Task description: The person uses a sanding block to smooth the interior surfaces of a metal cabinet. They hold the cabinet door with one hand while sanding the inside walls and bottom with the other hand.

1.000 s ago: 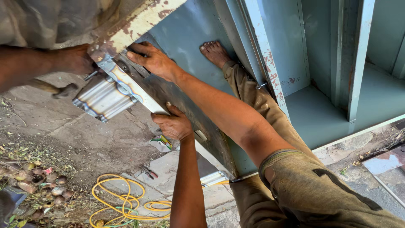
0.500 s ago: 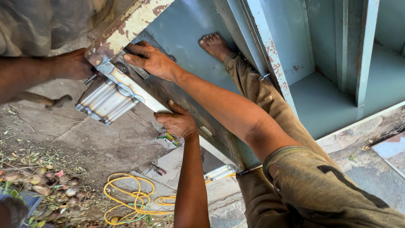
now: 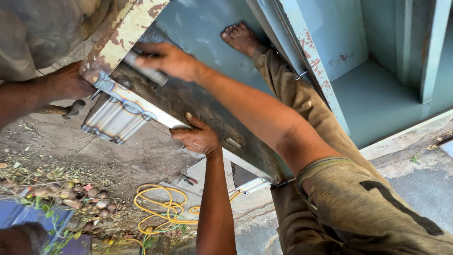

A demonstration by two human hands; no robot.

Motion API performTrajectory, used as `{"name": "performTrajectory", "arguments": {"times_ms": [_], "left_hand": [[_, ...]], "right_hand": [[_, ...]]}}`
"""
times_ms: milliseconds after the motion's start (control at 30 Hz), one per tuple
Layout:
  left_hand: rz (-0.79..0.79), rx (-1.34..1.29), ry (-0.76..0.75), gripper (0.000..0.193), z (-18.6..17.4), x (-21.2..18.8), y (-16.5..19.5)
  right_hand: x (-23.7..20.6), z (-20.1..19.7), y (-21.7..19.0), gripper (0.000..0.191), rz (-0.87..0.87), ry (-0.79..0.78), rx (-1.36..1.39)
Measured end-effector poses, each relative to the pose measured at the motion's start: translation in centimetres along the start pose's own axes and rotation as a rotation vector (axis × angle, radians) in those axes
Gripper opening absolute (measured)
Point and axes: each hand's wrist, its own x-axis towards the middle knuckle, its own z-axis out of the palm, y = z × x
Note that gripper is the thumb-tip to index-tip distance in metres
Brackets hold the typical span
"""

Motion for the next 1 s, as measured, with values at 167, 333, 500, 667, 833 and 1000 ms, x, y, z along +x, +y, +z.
{"name": "performTrajectory", "arguments": {"times_ms": [167,333,500,667,833,1000], "left_hand": [[0.097,-0.004,0.119,0.059,1.3,-0.2,-1.0],[0.142,-0.010,0.152,0.060,2.3,-0.6,-2.2],[0.130,-0.064,0.149,0.059,3.2,-0.8,-3.1],[0.089,-0.003,0.129,0.061,3.8,-0.9,-3.7],[0.098,-0.016,0.127,0.061,3.8,-0.9,-3.9],[0.061,-0.065,0.044,0.058,3.6,-0.8,-3.7]], "right_hand": [[0.6,-3.9,1.3,0.089,0.030,0.119,0.335],[1.8,-4.5,1.2,0.092,-0.116,0.059,0.218],[1.8,-2.6,1.2,0.085,-0.100,0.104,-0.097],[1.9,-1.7,1.6,0.079,-0.088,0.168,-0.300],[2.3,-1.7,2.1,0.080,-0.064,0.164,-0.370],[2.8,-1.6,3.0,0.079,0.048,0.146,-0.377]]}}
